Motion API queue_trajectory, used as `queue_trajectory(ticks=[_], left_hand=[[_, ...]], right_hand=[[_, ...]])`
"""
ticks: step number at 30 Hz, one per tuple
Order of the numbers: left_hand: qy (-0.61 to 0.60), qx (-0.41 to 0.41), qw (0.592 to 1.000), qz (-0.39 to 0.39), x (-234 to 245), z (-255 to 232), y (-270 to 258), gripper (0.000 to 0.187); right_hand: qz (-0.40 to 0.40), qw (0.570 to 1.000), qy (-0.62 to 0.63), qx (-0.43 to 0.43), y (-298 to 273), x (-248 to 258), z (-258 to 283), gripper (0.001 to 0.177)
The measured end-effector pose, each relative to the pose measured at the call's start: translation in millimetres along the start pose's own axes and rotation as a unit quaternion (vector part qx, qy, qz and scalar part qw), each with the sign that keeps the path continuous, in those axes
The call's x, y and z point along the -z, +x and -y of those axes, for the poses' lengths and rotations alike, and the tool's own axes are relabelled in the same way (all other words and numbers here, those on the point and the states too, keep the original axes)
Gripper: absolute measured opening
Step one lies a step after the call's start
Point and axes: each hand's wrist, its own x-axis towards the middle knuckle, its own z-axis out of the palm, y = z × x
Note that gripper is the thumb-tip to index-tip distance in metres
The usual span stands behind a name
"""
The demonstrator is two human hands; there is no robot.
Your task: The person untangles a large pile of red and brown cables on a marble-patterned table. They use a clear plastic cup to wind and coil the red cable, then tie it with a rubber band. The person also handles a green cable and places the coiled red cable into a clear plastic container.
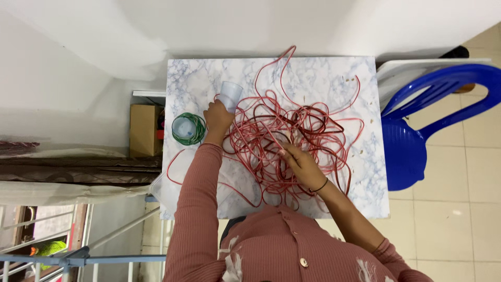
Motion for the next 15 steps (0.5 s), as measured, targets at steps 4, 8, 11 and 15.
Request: queue_trajectory(ticks=[4,8,11,15], left_hand=[[-0.149,-0.040,0.986,-0.062,52.7,-23.1,-31.1,0.084],[-0.182,-0.135,0.966,-0.125,127.6,-57.1,-93.8,0.096],[-0.149,-0.231,0.951,-0.143,175.5,-66.7,-141.2,0.098],[-0.210,-0.362,0.902,-0.105,208.3,-76.9,-180.6,0.094]], right_hand=[[-0.006,0.999,0.032,-0.004,-15.9,0.1,3.1,0.037],[-0.065,0.998,-0.001,0.008,-27.6,16.0,2.6,0.029],[-0.163,0.970,-0.027,0.179,-36.1,24.7,10.3,0.022],[-0.241,0.961,-0.002,0.134,-59.9,43.2,27.1,0.021]])
